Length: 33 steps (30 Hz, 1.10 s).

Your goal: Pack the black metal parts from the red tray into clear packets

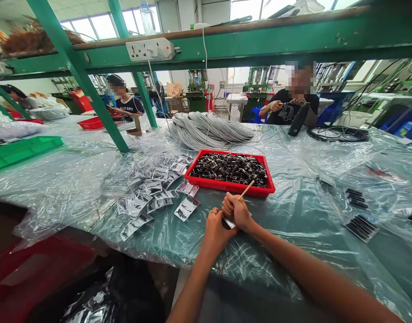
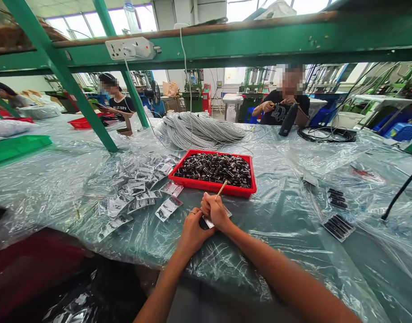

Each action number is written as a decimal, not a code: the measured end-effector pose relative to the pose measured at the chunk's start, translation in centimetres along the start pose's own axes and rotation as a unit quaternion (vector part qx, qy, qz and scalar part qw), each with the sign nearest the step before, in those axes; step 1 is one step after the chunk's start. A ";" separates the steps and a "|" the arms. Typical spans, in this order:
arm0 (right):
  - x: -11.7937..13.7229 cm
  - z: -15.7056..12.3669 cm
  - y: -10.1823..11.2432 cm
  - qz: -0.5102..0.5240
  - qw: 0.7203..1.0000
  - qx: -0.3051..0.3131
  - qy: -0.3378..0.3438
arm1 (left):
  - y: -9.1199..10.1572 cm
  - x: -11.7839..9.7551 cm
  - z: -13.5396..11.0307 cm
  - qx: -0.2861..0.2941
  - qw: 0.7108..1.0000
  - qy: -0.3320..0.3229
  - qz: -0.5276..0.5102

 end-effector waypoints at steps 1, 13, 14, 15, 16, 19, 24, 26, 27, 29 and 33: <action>-0.1 -0.4 0.1 -0.003 1.000 -0.001 -0.013 | 0.0 0.0 -0.1 0.000 1.000 0.002 0.002; 1.4 0.8 3.8 0.028 0.997 -0.070 -0.012 | -1.4 -1.6 -0.8 -0.004 0.982 0.013 0.188; 1.1 1.3 3.7 0.025 0.997 -0.068 -0.009 | -1.6 -1.6 -0.8 -0.011 0.981 0.012 0.194; 0.7 1.6 3.4 0.023 0.998 -0.064 -0.010 | -1.7 -1.6 -0.8 -0.016 0.981 0.009 0.195; 0.3 1.8 3.2 0.020 0.998 -0.060 -0.011 | -1.7 -1.6 -0.8 -0.019 0.981 0.005 0.194; -0.4 1.4 2.4 0.010 0.999 -0.043 -0.022 | -1.8 -1.5 -0.8 -0.016 0.982 -0.004 0.188; 0.6 -1.2 2.6 0.000 0.998 -0.019 -0.059 | -1.5 -1.6 -0.9 -0.002 0.982 0.011 0.189; 1.5 -2.2 3.2 0.008 0.996 -0.001 -0.092 | -1.4 -2.0 -0.8 0.008 0.981 0.016 0.195; 1.9 -2.3 3.7 0.016 0.995 0.000 -0.102 | -1.4 -2.1 -0.8 0.013 0.979 0.022 0.201; 3.0 -2.0 4.9 0.033 0.996 -0.025 -0.085 | -1.3 -2.4 -0.6 0.026 0.975 0.035 0.219; 3.8 0.3 6.1 0.025 0.997 -0.067 -0.024 | -1.2 -2.8 0.2 0.037 0.975 0.036 0.215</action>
Point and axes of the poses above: each hand's wrist, its own z-axis towards the middle knuckle, its own y-axis out of the back of the hand, x = y × z, the point moved 5 cm from there along z, towards the middle knuckle, and after that the axes turned 7 degrees about x, right-handed, at the moved point
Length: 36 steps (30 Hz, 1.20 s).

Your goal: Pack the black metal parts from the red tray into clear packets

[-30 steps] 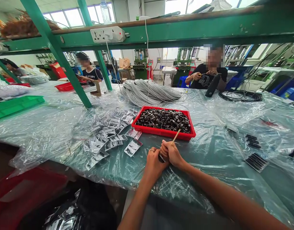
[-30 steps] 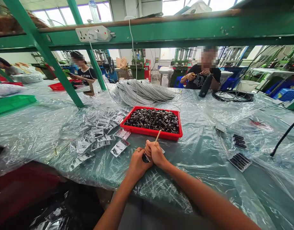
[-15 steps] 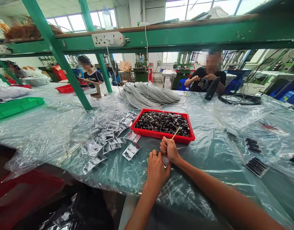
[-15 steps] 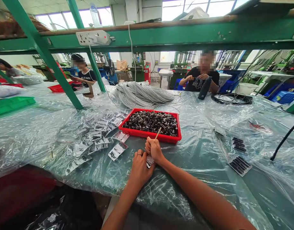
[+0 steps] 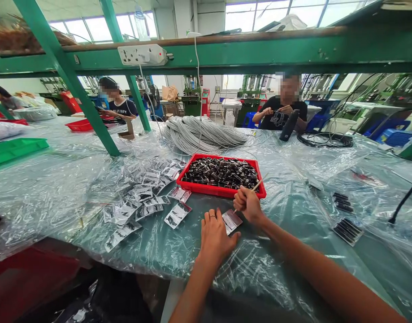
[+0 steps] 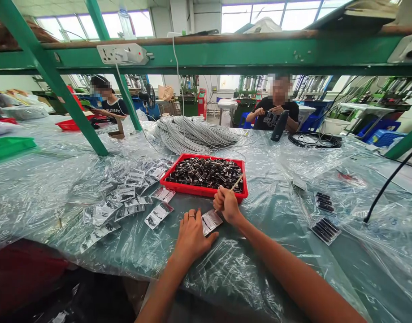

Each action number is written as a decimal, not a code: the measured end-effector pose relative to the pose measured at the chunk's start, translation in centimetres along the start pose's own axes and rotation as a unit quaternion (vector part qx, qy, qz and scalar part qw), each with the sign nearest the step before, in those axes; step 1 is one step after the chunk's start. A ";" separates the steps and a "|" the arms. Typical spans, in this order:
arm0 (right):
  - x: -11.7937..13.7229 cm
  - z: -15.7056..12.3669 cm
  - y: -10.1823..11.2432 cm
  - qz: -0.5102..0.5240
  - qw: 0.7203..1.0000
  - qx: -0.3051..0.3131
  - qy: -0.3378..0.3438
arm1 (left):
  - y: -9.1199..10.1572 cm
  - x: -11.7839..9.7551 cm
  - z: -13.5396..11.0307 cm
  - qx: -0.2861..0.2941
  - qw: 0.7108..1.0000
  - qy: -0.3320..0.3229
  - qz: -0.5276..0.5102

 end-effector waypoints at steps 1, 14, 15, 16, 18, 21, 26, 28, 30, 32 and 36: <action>-0.3 0.6 -0.2 -0.006 1.000 0.002 0.003 | -0.1 0.0 0.2 0.002 1.000 -0.007 -0.010; -1.4 -2.4 -0.8 -0.065 0.996 0.038 -0.038 | -1.2 0.5 0.9 -0.015 0.997 -0.033 -0.067; -0.5 -2.9 -0.2 -0.079 0.996 0.031 -0.042 | -1.1 0.6 0.8 -0.019 0.995 -0.033 -0.088; 0.4 -3.4 0.5 -0.110 0.993 0.024 -0.048 | -0.9 0.8 0.8 -0.022 0.992 -0.032 -0.118; 1.9 -4.6 2.0 -0.245 0.967 0.036 -0.067 | -0.5 1.8 0.6 -0.022 0.978 -0.020 -0.205; 3.0 -6.3 3.4 -0.546 0.832 0.099 -0.020 | 0.4 3.7 0.6 -0.034 0.940 0.007 -0.341; 3.1 -6.1 1.2 -0.747 0.639 0.067 0.170 | 2.8 5.2 2.8 -0.141 0.871 0.035 -0.469; 3.3 -4.3 -1.3 -0.735 0.637 0.058 0.226 | 3.6 4.6 4.5 -0.164 0.850 0.029 -0.500; 3.5 -2.0 -3.5 -0.717 0.646 0.042 0.259 | 4.3 3.7 6.3 -0.186 0.827 0.022 -0.531; 3.6 0.5 -5.0 -0.700 0.661 0.017 0.269 | 5.2 3.2 7.9 -0.216 0.804 0.019 -0.553; 3.7 4.4 -5.7 -0.640 0.723 -0.026 0.259 | 6.9 3.4 10.4 -0.236 0.796 -0.007 -0.558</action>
Point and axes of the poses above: each hand's wrist, its own z-axis towards the middle knuckle, its own y-axis out of the back of the hand, x = y × z, the point moved 5 cm from there along z, towards the middle knuckle, and after that the axes turned 7 degrees about x, right-handed, at the moved point
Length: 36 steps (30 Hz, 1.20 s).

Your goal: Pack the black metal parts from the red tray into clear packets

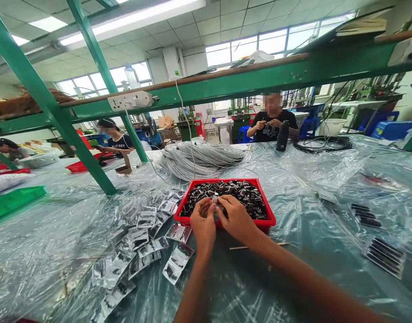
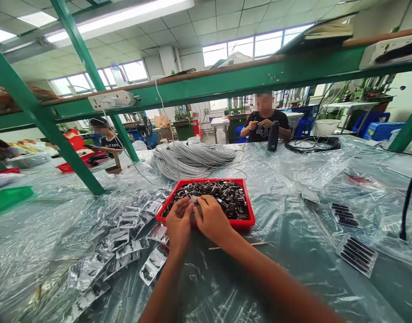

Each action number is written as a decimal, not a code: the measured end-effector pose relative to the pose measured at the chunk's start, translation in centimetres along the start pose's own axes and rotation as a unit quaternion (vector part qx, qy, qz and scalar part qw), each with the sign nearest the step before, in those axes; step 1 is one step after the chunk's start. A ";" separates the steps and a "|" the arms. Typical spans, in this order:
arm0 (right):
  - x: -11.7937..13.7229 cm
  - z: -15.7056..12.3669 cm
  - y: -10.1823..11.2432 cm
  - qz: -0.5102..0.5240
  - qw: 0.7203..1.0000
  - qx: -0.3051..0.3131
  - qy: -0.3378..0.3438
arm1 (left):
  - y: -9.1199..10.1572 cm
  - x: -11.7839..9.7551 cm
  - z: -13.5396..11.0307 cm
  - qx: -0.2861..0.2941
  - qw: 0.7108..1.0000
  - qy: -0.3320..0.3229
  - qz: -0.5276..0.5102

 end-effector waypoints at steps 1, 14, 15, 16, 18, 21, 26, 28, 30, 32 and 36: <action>-0.3 0.6 -0.2 0.027 1.000 -0.002 -0.012 | 0.2 0.0 0.6 0.010 1.000 -0.004 -0.001; -2.3 2.7 -0.3 0.072 0.993 0.088 -0.022 | 2.3 2.0 2.3 0.128 0.987 0.085 -0.048; -2.1 2.6 -0.3 0.045 0.996 0.079 -0.008 | 2.2 2.1 2.2 0.118 0.988 0.085 -0.050; -1.8 2.5 -0.3 0.012 0.997 0.071 0.008 | 2.1 2.2 2.1 0.111 0.989 0.086 -0.051; -1.2 2.1 -0.8 -0.051 0.995 0.070 0.040 | 2.0 2.6 1.9 0.097 0.990 0.086 -0.052; -0.6 1.5 -2.0 -0.085 0.992 0.073 0.060 | 2.1 3.1 1.8 0.052 0.992 0.089 -0.071; -0.3 1.2 -2.6 0.005 0.999 0.036 0.008 | 2.6 2.6 1.8 0.024 0.993 0.065 -0.091; -0.6 1.3 -2.2 0.067 0.996 0.035 -0.040 | 2.6 2.2 2.0 0.057 0.993 0.060 -0.088; -1.0 1.5 -1.7 0.124 0.987 0.053 -0.082 | 2.5 2.0 2.1 0.097 0.991 0.056 -0.079; -1.3 1.7 -1.2 0.160 0.978 0.076 -0.107 | 2.5 1.9 2.1 0.125 0.989 0.048 -0.065; -2.1 1.9 -0.8 0.189 0.968 0.113 -0.121 | 2.6 1.9 2.2 0.150 0.986 0.039 -0.054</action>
Point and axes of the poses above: each hand's wrist, its own z-axis towards the middle knuckle, its own y-axis out of the back of the hand, x = y × z, the point moved 5 cm from there along z, towards the middle knuckle, and after that the axes turned 7 degrees about x, right-handed, at the moved point
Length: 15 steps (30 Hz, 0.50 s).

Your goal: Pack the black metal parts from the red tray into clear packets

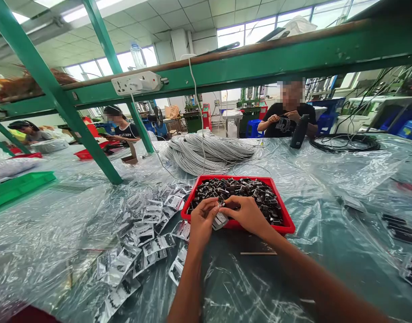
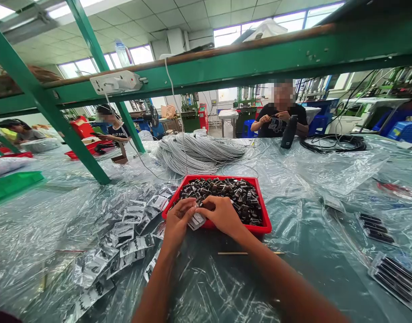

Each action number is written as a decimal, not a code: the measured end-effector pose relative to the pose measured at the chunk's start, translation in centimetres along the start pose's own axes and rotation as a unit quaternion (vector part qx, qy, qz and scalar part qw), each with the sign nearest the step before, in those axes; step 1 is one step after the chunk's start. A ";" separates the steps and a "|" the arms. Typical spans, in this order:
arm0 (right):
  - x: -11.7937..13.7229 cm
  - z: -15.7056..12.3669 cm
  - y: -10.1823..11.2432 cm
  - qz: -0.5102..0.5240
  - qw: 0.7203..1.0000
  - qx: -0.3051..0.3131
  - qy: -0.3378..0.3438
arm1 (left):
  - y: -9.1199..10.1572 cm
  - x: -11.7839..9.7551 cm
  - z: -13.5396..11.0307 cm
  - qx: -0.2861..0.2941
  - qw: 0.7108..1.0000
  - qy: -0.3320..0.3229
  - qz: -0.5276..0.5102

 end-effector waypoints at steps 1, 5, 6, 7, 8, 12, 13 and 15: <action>-0.1 0.0 0.0 0.008 1.000 0.007 -0.001 | 0.1 0.0 0.0 0.002 1.000 0.001 0.000; -0.4 0.0 0.8 0.016 1.000 -0.006 0.003 | 1.1 0.3 0.3 -0.048 0.999 0.017 0.010; -0.5 0.1 1.4 0.015 1.000 -0.019 0.002 | 1.6 0.4 0.3 -0.076 0.997 0.024 0.015; -0.7 0.2 2.1 0.011 0.999 -0.034 0.000 | 2.0 0.6 0.3 -0.107 0.994 0.032 0.019; -1.0 0.3 3.1 -0.001 0.998 -0.056 -0.004 | 2.4 0.8 0.3 -0.133 0.990 0.040 0.019; -3.1 1.2 6.4 -0.142 0.982 -0.120 -0.019 | 2.3 2.1 0.3 -0.143 0.986 0.079 -0.035; -3.5 1.4 6.7 -0.179 0.977 -0.111 -0.014 | 1.9 2.5 0.3 -0.129 0.986 0.095 -0.050; -3.8 1.6 6.3 -0.229 0.969 -0.093 0.015 | 1.2 3.1 0.2 -0.105 0.985 0.123 -0.063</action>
Point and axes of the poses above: each hand's wrist, its own z-axis towards the middle knuckle, its own y-axis out of the back of the hand, x = y × z, the point moved 5 cm from there along z, towards the middle knuckle, and after that the axes turned 7 degrees about x, right-handed, at the moved point
